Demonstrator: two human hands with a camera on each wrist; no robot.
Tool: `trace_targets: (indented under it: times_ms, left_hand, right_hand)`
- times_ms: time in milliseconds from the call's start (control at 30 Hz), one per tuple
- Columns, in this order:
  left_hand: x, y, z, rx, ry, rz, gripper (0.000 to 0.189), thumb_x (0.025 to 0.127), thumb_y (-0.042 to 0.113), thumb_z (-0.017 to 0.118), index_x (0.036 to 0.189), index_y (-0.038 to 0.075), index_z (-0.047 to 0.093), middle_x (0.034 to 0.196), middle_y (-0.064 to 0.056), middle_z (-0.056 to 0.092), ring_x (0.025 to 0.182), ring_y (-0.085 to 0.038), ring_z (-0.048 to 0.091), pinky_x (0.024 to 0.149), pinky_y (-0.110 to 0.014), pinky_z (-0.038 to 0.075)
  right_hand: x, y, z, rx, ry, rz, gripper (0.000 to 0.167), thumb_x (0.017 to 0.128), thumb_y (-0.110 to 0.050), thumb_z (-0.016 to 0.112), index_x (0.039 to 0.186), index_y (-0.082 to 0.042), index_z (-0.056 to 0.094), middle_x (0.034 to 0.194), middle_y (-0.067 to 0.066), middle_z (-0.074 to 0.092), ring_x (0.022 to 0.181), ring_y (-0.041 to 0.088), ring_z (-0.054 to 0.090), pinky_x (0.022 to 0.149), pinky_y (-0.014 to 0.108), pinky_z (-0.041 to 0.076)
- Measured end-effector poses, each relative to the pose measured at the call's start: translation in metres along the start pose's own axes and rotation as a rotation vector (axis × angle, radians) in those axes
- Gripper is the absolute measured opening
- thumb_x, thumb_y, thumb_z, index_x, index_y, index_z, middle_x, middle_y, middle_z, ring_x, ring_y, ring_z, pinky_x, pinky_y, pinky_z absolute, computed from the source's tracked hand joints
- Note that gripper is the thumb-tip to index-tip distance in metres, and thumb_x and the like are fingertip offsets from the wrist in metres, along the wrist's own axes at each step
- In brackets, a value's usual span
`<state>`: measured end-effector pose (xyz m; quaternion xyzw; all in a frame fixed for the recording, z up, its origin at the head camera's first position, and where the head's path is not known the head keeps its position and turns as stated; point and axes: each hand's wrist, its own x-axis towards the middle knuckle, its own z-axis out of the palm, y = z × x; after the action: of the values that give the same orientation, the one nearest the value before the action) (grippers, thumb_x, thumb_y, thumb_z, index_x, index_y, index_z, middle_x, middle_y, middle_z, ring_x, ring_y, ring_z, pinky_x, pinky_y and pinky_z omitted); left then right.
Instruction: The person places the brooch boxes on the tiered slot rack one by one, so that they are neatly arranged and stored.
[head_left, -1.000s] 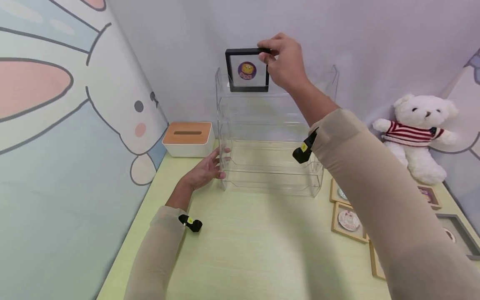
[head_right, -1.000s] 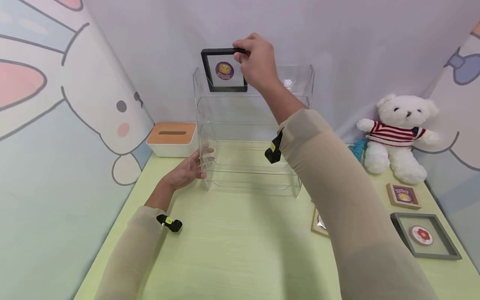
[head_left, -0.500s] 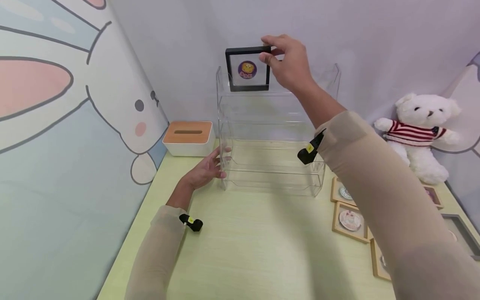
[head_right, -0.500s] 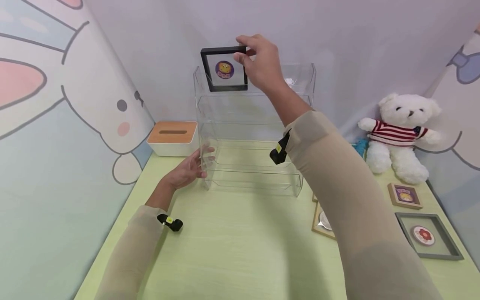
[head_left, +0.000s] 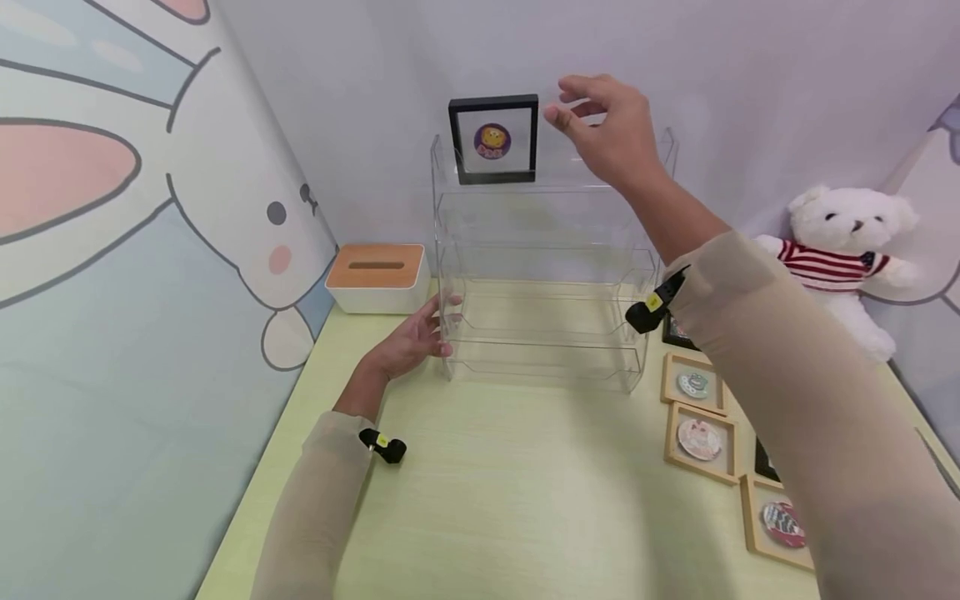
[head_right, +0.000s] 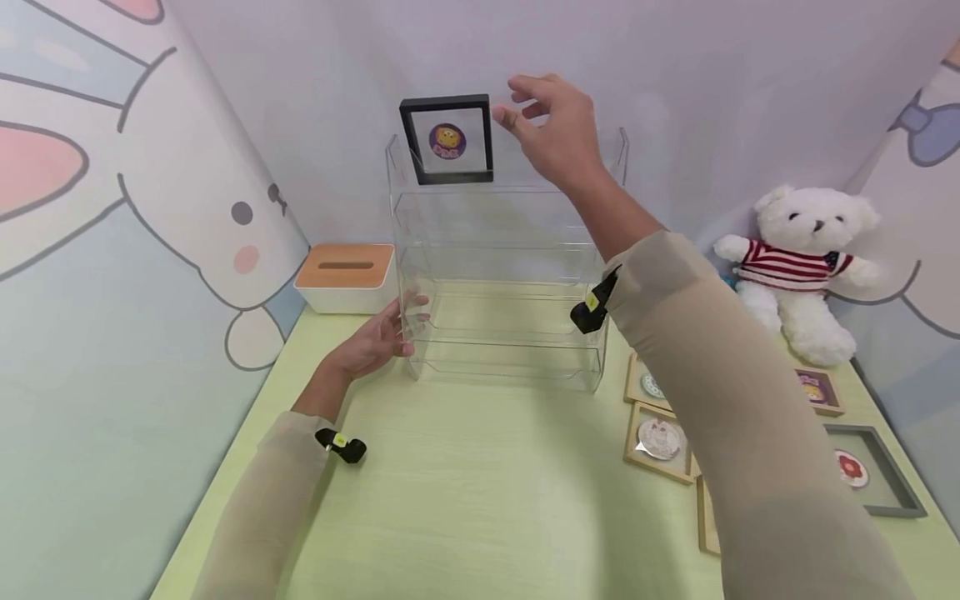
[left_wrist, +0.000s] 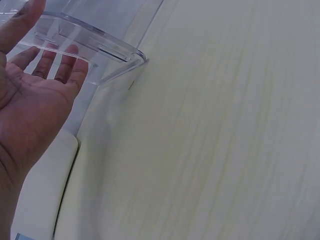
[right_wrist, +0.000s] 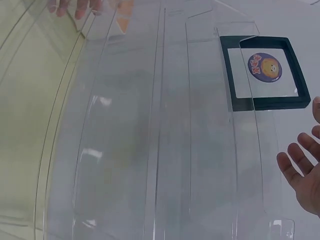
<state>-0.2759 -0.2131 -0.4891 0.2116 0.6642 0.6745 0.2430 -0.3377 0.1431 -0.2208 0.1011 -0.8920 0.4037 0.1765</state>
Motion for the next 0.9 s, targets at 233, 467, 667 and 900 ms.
trace_targets:
  times_ms: [233, 467, 667, 900]
  left_hand:
    - [-0.001, 0.0, -0.003, 0.0, 0.001, -0.005, 0.092, 0.1, -0.016, 0.06, 0.176, 0.02, 0.022, 0.173, -0.028, 0.024, 0.155, -0.04, 0.029, 0.105, -0.03, 0.048]
    - [0.0, -0.001, -0.005, 0.006, 0.009, 0.005, 0.09, 0.099, -0.019, 0.055, 0.175, 0.019, 0.025, 0.169, -0.024, 0.03, 0.156, -0.047, 0.025, 0.111, -0.035, 0.043]
    - [0.001, -0.002, -0.007, 0.003, 0.001, 0.012, 0.09, 0.099, -0.013, 0.062, 0.175, 0.017, 0.024, 0.166, -0.024, 0.032, 0.151, -0.042, 0.03, 0.113, -0.037, 0.04]
    - [0.0, -0.002, -0.007, -0.005, 0.015, -0.003, 0.093, 0.097, -0.015, 0.062, 0.175, 0.019, 0.024, 0.17, -0.025, 0.029, 0.154, -0.043, 0.029, 0.112, -0.037, 0.042]
  right_hand:
    - [-0.006, 0.012, -0.01, -0.033, 0.007, -0.008, 0.063, 0.105, -0.057, 0.067, 0.16, -0.027, 0.061, 0.154, 0.003, 0.067, 0.142, 0.02, 0.065, 0.114, 0.032, 0.054]
    - [-0.016, 0.023, -0.02, -0.02, 0.005, -0.058, 0.06, 0.106, -0.053, 0.07, 0.157, -0.022, 0.064, 0.15, 0.008, 0.068, 0.139, 0.028, 0.067, 0.118, 0.036, 0.053]
    - [-0.024, 0.035, -0.029, 0.006, 0.008, -0.062, 0.056, 0.106, -0.052, 0.07, 0.154, -0.024, 0.067, 0.149, 0.006, 0.07, 0.131, 0.02, 0.07, 0.11, 0.03, 0.056]
    - [-0.033, 0.05, -0.042, 0.148, 0.022, -0.066, 0.05, 0.106, -0.039, 0.074, 0.151, -0.018, 0.07, 0.146, 0.008, 0.071, 0.091, -0.008, 0.07, 0.08, 0.01, 0.052]
